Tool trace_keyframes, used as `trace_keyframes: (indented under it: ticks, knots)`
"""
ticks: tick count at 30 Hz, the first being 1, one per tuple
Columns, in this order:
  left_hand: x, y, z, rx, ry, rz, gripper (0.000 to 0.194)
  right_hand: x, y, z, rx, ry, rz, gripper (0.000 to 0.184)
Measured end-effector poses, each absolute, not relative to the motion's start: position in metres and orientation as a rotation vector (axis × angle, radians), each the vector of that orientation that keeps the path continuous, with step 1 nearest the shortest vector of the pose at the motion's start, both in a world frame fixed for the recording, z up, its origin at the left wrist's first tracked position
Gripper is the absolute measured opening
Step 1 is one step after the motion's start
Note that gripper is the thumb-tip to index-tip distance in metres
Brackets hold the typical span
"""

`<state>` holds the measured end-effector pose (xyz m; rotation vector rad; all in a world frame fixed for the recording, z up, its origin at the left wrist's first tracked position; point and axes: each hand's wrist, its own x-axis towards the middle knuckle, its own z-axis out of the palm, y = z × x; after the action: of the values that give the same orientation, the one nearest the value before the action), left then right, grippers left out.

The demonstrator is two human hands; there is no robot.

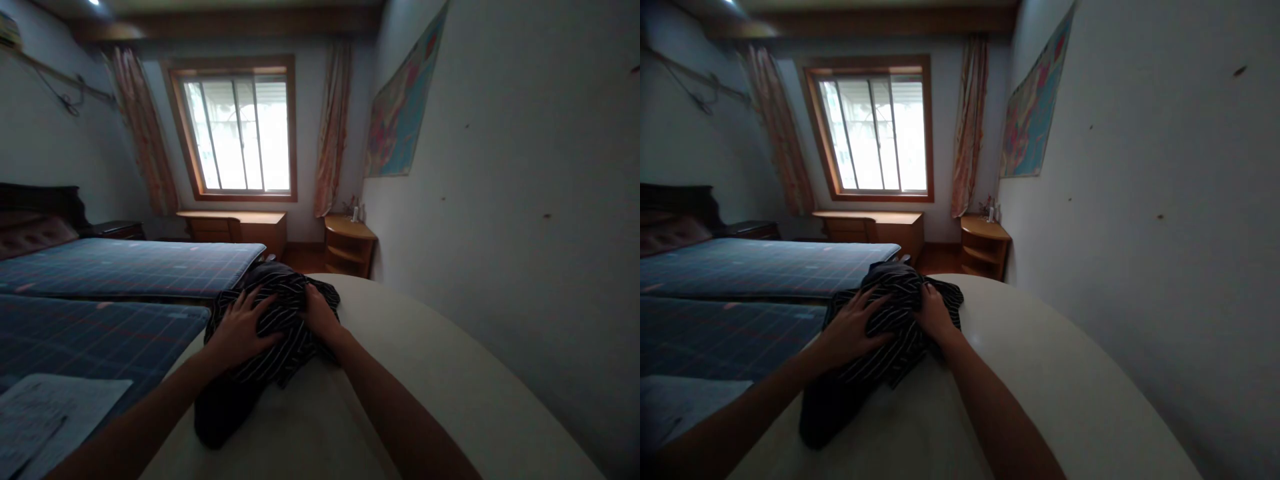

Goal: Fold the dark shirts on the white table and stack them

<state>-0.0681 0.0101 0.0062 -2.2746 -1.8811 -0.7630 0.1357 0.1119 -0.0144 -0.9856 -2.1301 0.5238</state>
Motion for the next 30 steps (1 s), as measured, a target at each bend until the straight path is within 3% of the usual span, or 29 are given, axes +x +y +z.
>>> trace_keyframes:
  ticks: [5,8,10,20,27,30]
  knots:
    - [-0.112,0.039,-0.007,-2.387,-2.122,-0.815,0.074,0.149,0.081,-0.018,-1.169,-2.152,0.672,0.102]
    - [-0.120,0.039,-0.012,-2.444,-2.064,-0.687,0.091,0.150,0.075,-0.038,-1.211,-2.355,0.807,0.131]
    - [-0.117,0.039,-0.016,-2.434,-2.038,-0.629,0.101,0.142,0.084,-0.053,-1.226,-2.422,0.784,0.138]
    - [-0.125,0.100,-0.028,-2.155,-2.228,-0.520,0.098,0.100,0.174,-0.096,-1.055,-2.336,0.554,0.123]
    - [-0.125,0.091,-0.009,-2.144,-2.240,-0.397,0.107,0.125,0.139,-0.088,-1.040,-2.313,0.538,0.099]
    - [-0.088,0.071,0.014,-2.052,-2.065,-0.488,0.093,0.156,0.117,-0.078,-1.008,-2.359,0.548,0.086]
